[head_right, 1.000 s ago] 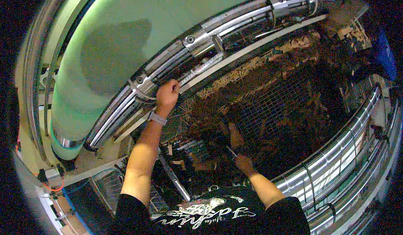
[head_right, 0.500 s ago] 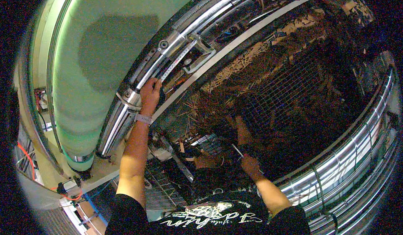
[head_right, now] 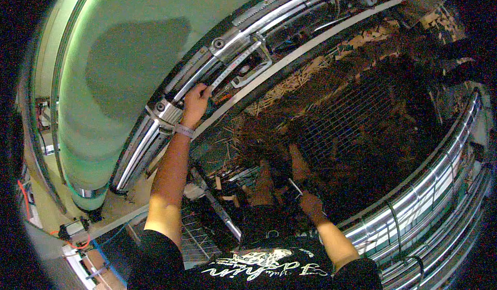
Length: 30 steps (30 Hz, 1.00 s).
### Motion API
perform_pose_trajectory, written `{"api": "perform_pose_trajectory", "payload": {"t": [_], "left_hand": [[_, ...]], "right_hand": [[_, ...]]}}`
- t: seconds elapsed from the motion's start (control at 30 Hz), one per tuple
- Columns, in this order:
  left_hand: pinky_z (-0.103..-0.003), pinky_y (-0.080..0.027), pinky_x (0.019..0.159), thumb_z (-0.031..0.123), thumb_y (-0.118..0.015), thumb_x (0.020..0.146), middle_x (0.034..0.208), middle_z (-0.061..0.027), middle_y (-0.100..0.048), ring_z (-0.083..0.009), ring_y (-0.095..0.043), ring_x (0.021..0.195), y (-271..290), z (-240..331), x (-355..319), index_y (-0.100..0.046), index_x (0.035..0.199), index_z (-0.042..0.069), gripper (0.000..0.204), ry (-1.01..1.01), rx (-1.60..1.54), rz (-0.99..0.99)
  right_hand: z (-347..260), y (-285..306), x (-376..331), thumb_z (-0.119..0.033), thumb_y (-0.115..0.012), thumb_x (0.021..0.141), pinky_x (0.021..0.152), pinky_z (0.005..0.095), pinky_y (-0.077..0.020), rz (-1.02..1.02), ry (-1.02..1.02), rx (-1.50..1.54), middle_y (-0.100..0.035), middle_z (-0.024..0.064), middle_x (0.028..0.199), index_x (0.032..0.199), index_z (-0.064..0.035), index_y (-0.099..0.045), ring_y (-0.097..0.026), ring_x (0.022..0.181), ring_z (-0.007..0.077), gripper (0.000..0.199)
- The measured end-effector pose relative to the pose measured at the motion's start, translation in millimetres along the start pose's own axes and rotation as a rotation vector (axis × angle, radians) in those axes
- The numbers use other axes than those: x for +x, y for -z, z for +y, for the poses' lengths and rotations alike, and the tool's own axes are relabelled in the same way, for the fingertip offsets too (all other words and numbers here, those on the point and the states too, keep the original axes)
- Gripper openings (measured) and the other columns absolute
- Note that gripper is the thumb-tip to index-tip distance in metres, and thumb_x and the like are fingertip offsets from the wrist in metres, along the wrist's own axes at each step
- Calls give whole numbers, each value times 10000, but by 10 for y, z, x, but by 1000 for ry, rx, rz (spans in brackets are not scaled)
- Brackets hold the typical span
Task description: The person uses a wrench to turn bolts on a machine cylinder and then uses a tape measure to check the positioning of machine parts along a graduated rail.
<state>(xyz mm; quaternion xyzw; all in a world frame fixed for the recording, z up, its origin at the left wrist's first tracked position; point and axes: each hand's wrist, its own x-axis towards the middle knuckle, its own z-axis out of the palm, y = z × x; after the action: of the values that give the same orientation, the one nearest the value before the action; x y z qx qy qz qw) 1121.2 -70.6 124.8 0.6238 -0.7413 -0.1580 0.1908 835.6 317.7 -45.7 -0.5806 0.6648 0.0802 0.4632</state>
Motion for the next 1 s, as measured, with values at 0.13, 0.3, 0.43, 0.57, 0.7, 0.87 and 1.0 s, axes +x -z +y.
{"api": "perform_pose_trajectory", "payload": {"t": [0.13, 0.3, 0.43, 0.57, 0.7, 0.87, 1.0], "left_hand": [[-396, -385, 513, 214, -536, 807, 629, -165, -525, -335, -516, 581, 166, -353, -328, -539, 761, 28, 191, 4, -78, 13], [-392, -420, 545, 201, -552, 777, 675, -144, -549, -335, -536, 632, 767, -835, -954, -528, 804, 37, 168, -78, -35, 24], [-399, -446, 580, 219, -541, 780, 732, -144, -554, -335, -546, 696, 1120, -1424, -1362, -520, 831, 47, 181, -75, -13, 40], [-409, -443, 564, 238, -529, 793, 744, -138, -556, -338, -547, 671, 1250, -1883, -1661, -520, 830, 49, 193, -15, 30, 64], [-423, -445, 586, 251, -528, 789, 788, -122, -562, -332, -551, 677, 1195, -1995, -1604, -528, 830, 66, 189, -39, 47, 181], [-433, -444, 620, 219, -505, 797, 858, -120, -556, -329, -556, 716, 1088, -2099, -1460, -540, 837, 78, 151, 29, 139, 119], [-442, -445, 603, 213, -497, 794, 850, -142, -555, -336, -557, 704, 946, -2276, -1408, -542, 848, 78, 152, -51, 104, 202]], "right_hand": [[-258, 17, -114, -213, -452, 819, 562, 469, -437, 61, 49, -76, -557, 189, 710, 861, -32, -470, -556, 666, 375, 186], [-387, -100, 142, -227, -457, 845, 511, 407, -388, 1, 118, -63, -519, 138, 675, 891, -56, -499, -505, 577, 284, 182], [-373, -314, 544, -239, -432, 875, 446, 320, -315, 174, 427, 74, -452, 70, 602, 908, -56, -497, -401, 482, 161, 196], [-1969, 337, 633, -235, -410, 895, 435, 245, -268, 197, 549, 395, -401, 16, 584, 935, -29, -462, -317, 468, 70, 216], [-3221, 721, 720, -255, -409, 898, 435, 255, -296, 205, 654, 916, -423, 16, 637, 905, -44, -450, -342, 486, 66, 215], [-3780, 971, 1067, -245, -429, 891, 443, 235, -330, 193, 623, 843, -462, 8, 674, 954, -36, -480, -407, 526, 72, 224], [-4105, 881, 1197, -237, -462, 877, 447, 219, -334, 253, 665, 1055, -471, 2, 669, 930, -29, -494, -420, 540, 73, 218]]}}
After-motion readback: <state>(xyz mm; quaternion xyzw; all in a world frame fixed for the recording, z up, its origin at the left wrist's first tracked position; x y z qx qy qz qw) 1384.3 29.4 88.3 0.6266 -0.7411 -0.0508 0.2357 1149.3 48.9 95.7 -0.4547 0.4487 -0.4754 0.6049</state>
